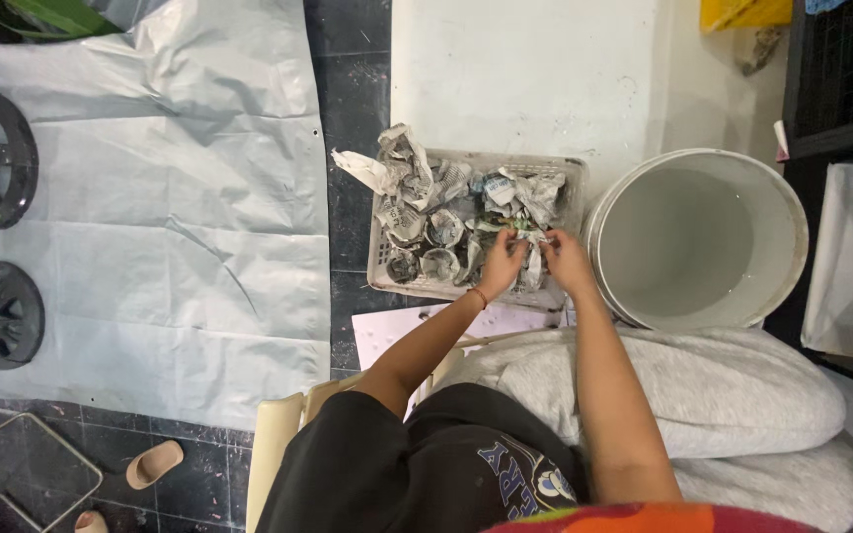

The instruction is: The person unwraps small ceramic items from newspaper, rinses them in a bucket of water, dries them with a maroon cloth, and places them on a nearby shelf. The items include a small bowl, a glass, and a small jar.

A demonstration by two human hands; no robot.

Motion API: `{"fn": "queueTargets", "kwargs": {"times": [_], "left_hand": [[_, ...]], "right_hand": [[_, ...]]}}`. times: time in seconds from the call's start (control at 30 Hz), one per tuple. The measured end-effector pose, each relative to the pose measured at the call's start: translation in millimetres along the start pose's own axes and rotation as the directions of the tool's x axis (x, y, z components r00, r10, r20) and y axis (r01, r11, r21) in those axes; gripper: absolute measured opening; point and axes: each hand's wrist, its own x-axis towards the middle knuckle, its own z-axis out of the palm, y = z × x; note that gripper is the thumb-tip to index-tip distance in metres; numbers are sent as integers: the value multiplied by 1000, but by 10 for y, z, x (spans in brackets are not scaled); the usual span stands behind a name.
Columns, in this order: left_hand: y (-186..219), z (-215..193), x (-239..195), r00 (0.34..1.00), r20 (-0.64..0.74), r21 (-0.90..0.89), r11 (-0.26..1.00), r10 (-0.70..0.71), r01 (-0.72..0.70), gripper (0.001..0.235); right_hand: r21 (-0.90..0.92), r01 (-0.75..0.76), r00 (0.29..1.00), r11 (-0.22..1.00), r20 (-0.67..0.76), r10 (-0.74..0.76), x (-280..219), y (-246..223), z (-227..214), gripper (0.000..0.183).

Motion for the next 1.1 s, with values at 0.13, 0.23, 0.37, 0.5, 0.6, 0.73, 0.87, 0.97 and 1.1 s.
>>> {"fn": "queueTargets", "kwargs": {"times": [0.13, 0.23, 0.37, 0.5, 0.6, 0.73, 0.87, 0.97, 1.1], "left_hand": [[157, -31, 120, 961, 209, -350, 904, -181, 246, 53], [320, -58, 184, 820, 458, -533, 632, -344, 563, 65], [260, -21, 257, 755, 513, -635, 413, -408, 654, 64], [43, 14, 280, 828, 516, -726, 402, -218, 558, 59], [-27, 20, 302, 859, 467, -800, 314, -209, 512, 56], [-112, -7, 317, 871, 418, -830, 282, -257, 481, 47], [-121, -79, 325, 862, 468, -834, 224, -195, 503, 47], [-124, -148, 326, 844, 484, -815, 232, -231, 530, 45], [-314, -132, 372, 820, 526, -805, 179, -227, 566, 51]], "right_hand": [[-149, 217, 938, 965, -241, -248, 38, 14, -16, 19], [-196, 109, 954, 974, -254, -158, 29, 15, -26, 23], [-217, 109, 940, 970, -294, -172, -14, -132, -37, 24], [-145, 239, 885, 960, -374, -276, -181, -403, -92, 17], [-97, 256, 895, 962, -353, -274, -238, -512, -142, 11], [103, 356, 889, 929, -343, -303, -216, -534, -153, 9], [342, 410, 909, 846, -230, -348, -172, -537, -116, 7], [469, 192, 977, 862, -8, -214, -214, -573, -118, 8], [409, 224, 966, 885, 25, -256, -262, -704, -198, 20]]}}
